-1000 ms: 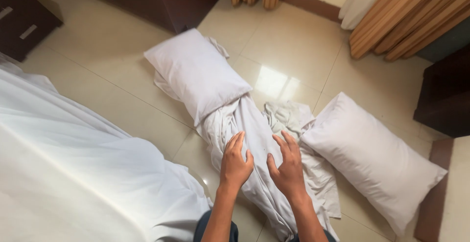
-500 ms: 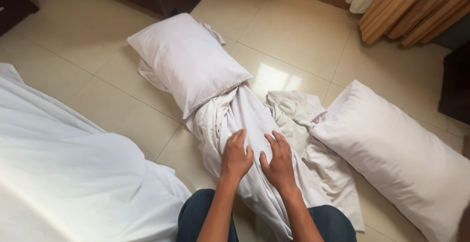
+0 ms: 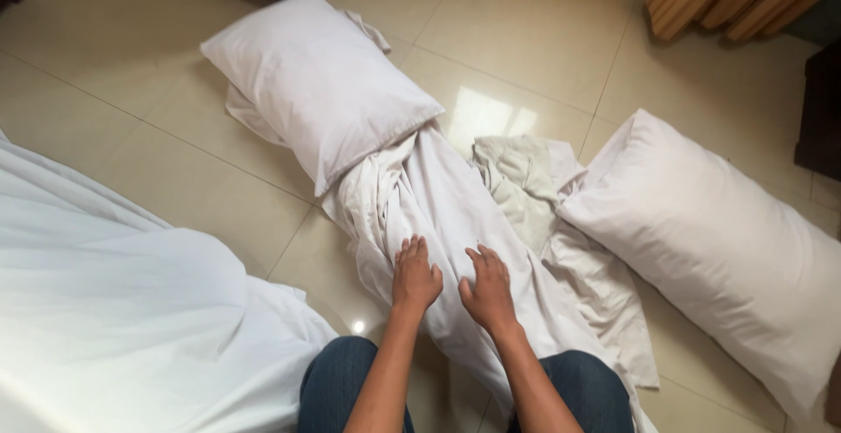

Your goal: The person folds a white pillowcase on the floor and places it on a bedside table. They then fold a white bedsheet on the bed and arrange white pillows on the floor.

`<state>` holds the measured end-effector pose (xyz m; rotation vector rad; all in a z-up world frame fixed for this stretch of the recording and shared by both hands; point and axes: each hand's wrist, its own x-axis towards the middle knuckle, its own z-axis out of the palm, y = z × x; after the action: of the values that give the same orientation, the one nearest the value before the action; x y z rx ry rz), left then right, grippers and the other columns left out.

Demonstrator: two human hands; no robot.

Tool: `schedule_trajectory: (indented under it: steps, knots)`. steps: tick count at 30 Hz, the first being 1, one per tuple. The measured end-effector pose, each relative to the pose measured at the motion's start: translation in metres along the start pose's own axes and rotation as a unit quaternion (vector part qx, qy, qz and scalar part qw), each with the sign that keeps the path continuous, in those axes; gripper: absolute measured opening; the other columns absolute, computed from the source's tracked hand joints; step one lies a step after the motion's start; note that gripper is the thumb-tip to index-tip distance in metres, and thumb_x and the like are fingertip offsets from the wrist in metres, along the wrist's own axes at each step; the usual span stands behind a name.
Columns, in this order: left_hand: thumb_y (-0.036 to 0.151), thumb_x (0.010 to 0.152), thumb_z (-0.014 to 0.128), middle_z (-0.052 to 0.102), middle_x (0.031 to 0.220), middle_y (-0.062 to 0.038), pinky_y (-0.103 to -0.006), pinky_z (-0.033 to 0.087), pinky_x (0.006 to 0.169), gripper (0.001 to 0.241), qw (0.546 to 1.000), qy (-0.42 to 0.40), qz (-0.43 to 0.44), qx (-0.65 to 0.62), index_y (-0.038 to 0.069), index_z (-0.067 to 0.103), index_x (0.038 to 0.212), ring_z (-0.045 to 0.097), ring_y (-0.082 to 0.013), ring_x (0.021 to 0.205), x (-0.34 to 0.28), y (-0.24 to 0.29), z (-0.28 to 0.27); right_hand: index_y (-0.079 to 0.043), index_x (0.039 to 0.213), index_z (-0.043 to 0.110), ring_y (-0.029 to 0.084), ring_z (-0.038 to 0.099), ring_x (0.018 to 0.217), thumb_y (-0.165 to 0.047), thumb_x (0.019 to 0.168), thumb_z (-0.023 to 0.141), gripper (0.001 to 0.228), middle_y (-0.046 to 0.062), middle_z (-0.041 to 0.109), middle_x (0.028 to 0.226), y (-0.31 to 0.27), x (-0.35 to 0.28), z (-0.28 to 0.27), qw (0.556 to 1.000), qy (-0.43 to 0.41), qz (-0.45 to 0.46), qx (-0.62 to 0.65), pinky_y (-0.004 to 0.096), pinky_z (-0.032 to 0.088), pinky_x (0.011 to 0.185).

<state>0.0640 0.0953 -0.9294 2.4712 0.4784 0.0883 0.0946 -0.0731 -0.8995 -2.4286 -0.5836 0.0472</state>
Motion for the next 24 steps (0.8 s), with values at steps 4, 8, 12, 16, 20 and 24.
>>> schedule_trajectory:
  steps: [4,8,12,16,20,24]
  knots:
    - [0.021,0.085,0.066,0.033,0.161,-0.026,-0.05,0.023,0.123,0.073,0.997,-0.061,-0.051,0.024,-0.007,0.042,0.148,0.027,-0.0402,0.151,-0.012,-0.019,0.035,-0.009,0.144,0.049,0.04,0.04,0.143,-0.022,0.082,0.072,0.067,0.022,0.046,0.151,0.025,-0.02,0.046,0.996,-0.063,0.041,-0.046,0.055,0.031,0.118]
    - [0.02,0.083,0.068,0.022,0.166,-0.025,-0.0497,0.019,0.125,0.075,0.994,-0.08,-0.05,0.058,-0.005,0.042,0.149,0.016,-0.0397,0.156,-0.013,-0.007,0.041,-0.009,0.152,0.032,0.042,0.028,0.148,-0.029,0.085,0.074,0.082,0.024,0.033,0.159,0.018,-0.025,0.057,0.971,-0.195,0.077,-0.111,0.059,0.026,0.117]
    - [0.025,0.083,0.072,0.01,0.167,-0.029,-0.0489,0.015,0.127,0.079,0.993,-0.059,-0.078,0.072,-0.001,0.041,0.151,0.007,-0.044,0.157,-0.016,0.002,0.03,-0.008,0.157,0.024,0.041,0.024,0.152,-0.027,0.08,0.076,0.095,0.023,0.027,0.163,-0.007,-0.025,0.039,0.956,-0.235,0.095,-0.15,0.054,0.025,0.122]
    - [0.026,0.084,0.072,0.002,0.167,-0.032,-0.0489,0.016,0.126,0.076,0.99,-0.041,-0.124,0.05,0.015,0.043,0.153,0.004,-0.0492,0.156,-0.015,-0.003,0.036,-0.002,0.157,0.023,0.042,0.023,0.152,-0.024,0.083,0.073,0.092,0.025,0.025,0.163,0.023,-0.03,0.058,0.959,-0.2,0.118,-0.165,0.055,0.025,0.121]
    - [0.03,0.089,0.072,-0.003,0.163,-0.038,-0.048,0.017,0.126,0.085,0.99,-0.026,-0.135,-0.019,0.015,0.029,0.16,0.004,-0.0528,0.154,-0.01,-0.015,0.064,-0.002,0.155,0.03,0.042,0.029,0.151,-0.01,0.091,0.059,0.07,0.024,0.032,0.161,0.054,-0.039,0.077,0.969,-0.172,0.096,-0.147,0.055,0.027,0.12]
    - [0.024,0.095,0.068,-0.004,0.162,-0.04,-0.0438,0.034,0.118,0.087,0.975,-0.027,-0.201,-0.093,0.025,0.016,0.164,0.012,-0.0519,0.153,-0.005,0.008,0.044,-0.002,0.15,0.039,0.037,0.039,0.146,0.003,0.088,0.05,0.064,0.02,0.042,0.157,0.053,-0.039,0.068,0.974,-0.164,0.063,-0.14,0.049,0.032,0.118]
